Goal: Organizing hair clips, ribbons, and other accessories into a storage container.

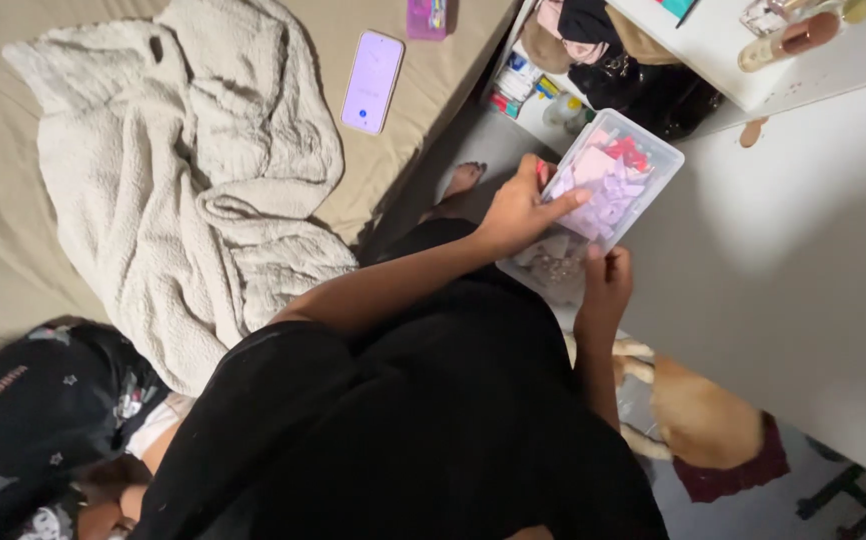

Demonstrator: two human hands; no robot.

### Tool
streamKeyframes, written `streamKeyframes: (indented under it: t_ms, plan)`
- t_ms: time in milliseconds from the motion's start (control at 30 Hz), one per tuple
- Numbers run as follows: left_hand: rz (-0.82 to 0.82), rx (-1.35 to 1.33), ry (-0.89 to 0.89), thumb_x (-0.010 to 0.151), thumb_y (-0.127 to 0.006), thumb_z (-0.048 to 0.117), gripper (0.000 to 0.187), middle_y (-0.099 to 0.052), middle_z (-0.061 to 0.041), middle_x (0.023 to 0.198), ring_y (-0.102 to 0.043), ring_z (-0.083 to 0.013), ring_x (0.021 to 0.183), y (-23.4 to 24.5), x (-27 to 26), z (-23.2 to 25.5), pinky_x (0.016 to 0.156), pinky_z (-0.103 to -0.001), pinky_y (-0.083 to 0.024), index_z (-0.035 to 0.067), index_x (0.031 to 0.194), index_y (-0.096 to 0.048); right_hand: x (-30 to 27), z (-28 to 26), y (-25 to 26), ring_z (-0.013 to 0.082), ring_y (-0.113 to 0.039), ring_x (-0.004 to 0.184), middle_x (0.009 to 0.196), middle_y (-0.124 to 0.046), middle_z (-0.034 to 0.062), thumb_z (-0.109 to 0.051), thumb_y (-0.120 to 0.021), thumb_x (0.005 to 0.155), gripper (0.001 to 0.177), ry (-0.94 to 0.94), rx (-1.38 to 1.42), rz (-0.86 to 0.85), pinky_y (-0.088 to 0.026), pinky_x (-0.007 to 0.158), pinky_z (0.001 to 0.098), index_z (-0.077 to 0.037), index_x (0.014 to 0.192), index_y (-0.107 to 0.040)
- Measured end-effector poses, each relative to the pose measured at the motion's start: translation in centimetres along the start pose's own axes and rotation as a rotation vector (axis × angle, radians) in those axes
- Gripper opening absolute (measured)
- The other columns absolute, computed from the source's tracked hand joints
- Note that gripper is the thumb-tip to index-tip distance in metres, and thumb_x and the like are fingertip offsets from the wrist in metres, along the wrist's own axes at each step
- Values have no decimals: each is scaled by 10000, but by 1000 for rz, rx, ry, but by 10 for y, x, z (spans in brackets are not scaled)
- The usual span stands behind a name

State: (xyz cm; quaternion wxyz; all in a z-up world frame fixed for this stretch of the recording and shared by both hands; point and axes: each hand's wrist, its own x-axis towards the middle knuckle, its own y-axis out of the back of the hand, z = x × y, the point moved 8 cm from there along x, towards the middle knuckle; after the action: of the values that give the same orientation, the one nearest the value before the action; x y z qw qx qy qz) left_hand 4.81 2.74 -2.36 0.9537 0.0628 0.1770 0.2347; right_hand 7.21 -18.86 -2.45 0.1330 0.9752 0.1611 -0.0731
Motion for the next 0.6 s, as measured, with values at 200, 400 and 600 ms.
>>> streamKeyframes:
  t_ms: [200,400,600]
  plan:
    - [155,23,-41,835,-743,617,650,-617,-129,722,-626,-253,630,37,-34,-6,626,-397,-515,35,996,-503,-18,-7,-32,59,-558,918,1003,-638,-33,-203,-614,1042,228,-38,169,-208,-463,840,228,-33,1190,-649]
    - [298,-79,-77,882,-737,570,584,-535,-67,690,-511,-177,617,89,-54,-22,572,-364,-469,47,944,-483,-18,-12,-81,62,-574,918,1023,-670,-12,-113,-649,1044,195,-71,280,-353,-480,841,240,10,1193,-671]
    - [360,-102,-118,957,-682,531,519,-504,-58,713,-466,-145,654,162,-80,-30,589,-337,-445,65,955,-453,-21,-54,-141,29,-587,906,991,-682,-22,-243,-558,1089,261,37,70,-515,-485,834,209,-17,1137,-678]
